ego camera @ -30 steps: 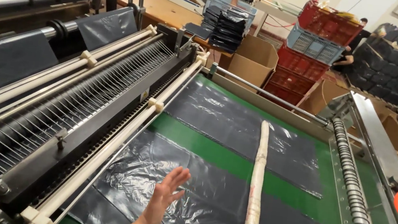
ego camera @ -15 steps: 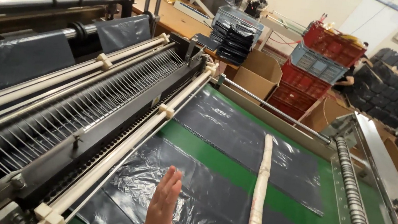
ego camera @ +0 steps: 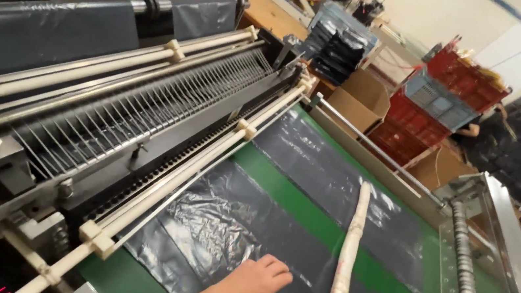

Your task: Managing plastic bags on a conveyor belt by flattening them with a pole and stacking them.

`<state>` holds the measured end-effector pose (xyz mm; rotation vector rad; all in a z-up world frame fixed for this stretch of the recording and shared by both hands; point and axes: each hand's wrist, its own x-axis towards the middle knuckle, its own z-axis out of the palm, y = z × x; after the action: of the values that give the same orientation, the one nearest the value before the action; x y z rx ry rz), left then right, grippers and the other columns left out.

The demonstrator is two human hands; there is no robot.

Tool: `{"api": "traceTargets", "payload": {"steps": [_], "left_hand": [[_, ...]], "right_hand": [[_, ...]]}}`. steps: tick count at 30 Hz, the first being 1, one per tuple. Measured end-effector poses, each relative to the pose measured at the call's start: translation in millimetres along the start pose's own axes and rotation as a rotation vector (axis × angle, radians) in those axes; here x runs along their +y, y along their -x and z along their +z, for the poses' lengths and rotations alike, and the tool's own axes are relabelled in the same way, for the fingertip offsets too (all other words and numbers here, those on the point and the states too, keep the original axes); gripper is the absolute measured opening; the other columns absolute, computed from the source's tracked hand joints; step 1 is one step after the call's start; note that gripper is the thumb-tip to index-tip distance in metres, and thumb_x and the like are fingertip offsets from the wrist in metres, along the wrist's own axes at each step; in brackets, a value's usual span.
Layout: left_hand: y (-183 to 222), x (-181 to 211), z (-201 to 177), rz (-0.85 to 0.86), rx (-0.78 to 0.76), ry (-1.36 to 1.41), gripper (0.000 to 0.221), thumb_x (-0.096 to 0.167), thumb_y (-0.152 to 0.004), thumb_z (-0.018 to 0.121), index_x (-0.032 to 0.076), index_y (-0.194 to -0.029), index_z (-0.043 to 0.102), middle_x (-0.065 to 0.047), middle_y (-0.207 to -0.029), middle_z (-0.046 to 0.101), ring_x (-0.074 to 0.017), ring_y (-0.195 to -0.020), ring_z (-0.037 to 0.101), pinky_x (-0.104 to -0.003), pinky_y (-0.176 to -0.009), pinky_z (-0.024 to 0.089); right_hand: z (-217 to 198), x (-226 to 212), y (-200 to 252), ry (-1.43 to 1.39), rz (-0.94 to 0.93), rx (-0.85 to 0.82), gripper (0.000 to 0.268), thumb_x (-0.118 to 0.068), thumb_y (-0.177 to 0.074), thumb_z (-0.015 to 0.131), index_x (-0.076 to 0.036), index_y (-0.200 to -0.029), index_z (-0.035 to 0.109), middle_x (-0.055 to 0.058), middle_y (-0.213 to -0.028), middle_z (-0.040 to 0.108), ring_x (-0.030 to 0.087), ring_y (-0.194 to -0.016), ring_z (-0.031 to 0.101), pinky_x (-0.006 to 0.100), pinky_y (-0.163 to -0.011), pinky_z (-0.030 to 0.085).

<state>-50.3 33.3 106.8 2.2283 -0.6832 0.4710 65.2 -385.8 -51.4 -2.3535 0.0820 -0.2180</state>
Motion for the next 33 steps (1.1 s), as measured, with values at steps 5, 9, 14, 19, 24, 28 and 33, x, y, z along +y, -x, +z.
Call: {"api": "traceTargets", "payload": {"steps": [5,9,14,19,24,28,33], "left_hand": [[13,-15,48,-0.113,-0.539,-0.240,0.068,0.050,-0.078,0.067,0.008,-0.130,0.055,-0.014,-0.134,0.047,-0.0377,-0.131,0.033,-0.059,-0.081,0.045],[5,-12,38,-0.208,-0.710,-0.258,0.071,0.053,-0.079,0.069,0.014,-0.134,0.051,-0.011,-0.147,0.037,-0.0388,-0.142,0.024,-0.064,-0.092,0.041],[-4,-6,20,-0.388,-0.907,-0.232,0.073,0.049,-0.088,0.061,0.014,-0.148,0.039,-0.013,-0.155,0.028,-0.0404,-0.148,0.013,-0.067,-0.103,0.034],[-16,4,7,-0.422,-1.103,-0.228,0.064,0.050,-0.092,0.056,0.010,-0.141,0.047,-0.018,-0.142,0.037,-0.0424,-0.136,0.026,-0.065,-0.100,0.038],[-19,-1,16,-0.390,-1.186,-0.206,0.057,0.048,-0.097,0.053,0.009,-0.138,0.049,-0.017,-0.132,0.041,-0.0423,-0.127,0.033,-0.057,-0.088,0.046],[-1,-16,50,-0.446,-1.054,-0.283,0.052,0.050,-0.090,0.062,0.010,-0.124,0.057,-0.009,-0.138,0.042,-0.0348,-0.131,0.033,-0.055,-0.092,0.048],[11,-41,77,-0.267,-0.902,-0.391,0.047,0.057,-0.081,0.066,0.015,-0.102,0.064,-0.007,-0.110,0.058,-0.0309,-0.113,0.050,-0.049,-0.088,0.050]], "right_hand": [[27,-32,54,-0.050,0.096,0.000,0.104,-0.024,-0.059,0.084,-0.022,-0.153,0.041,0.002,-0.144,0.058,0.022,-0.112,0.067,0.033,-0.094,0.051],[10,-151,108,-0.054,0.132,-0.110,0.087,-0.025,-0.073,0.070,-0.018,-0.153,0.035,0.001,-0.157,0.042,0.019,-0.141,0.045,0.035,-0.114,0.035],[6,-170,109,0.068,0.198,-0.150,0.085,-0.027,-0.073,0.066,-0.020,-0.153,0.037,0.001,-0.156,0.043,0.022,-0.140,0.046,0.040,-0.110,0.039],[-11,-107,84,0.182,0.298,-0.071,0.090,-0.035,-0.072,0.068,-0.022,-0.154,0.034,0.005,-0.154,0.044,0.026,-0.137,0.047,0.047,-0.109,0.040],[-49,-108,79,0.258,0.502,-0.014,0.092,-0.041,-0.074,0.062,-0.025,-0.158,0.029,0.006,-0.146,0.049,0.031,-0.128,0.056,0.055,-0.101,0.046],[-64,-114,82,0.341,0.482,-0.085,0.085,-0.045,-0.080,0.060,-0.027,-0.155,0.025,0.006,-0.145,0.045,0.032,-0.127,0.053,0.053,-0.090,0.052],[-81,-159,97,0.260,0.614,-0.137,0.076,-0.032,-0.079,0.064,-0.027,-0.146,0.027,0.008,-0.134,0.051,0.039,-0.123,0.054,0.058,-0.085,0.051]]}}
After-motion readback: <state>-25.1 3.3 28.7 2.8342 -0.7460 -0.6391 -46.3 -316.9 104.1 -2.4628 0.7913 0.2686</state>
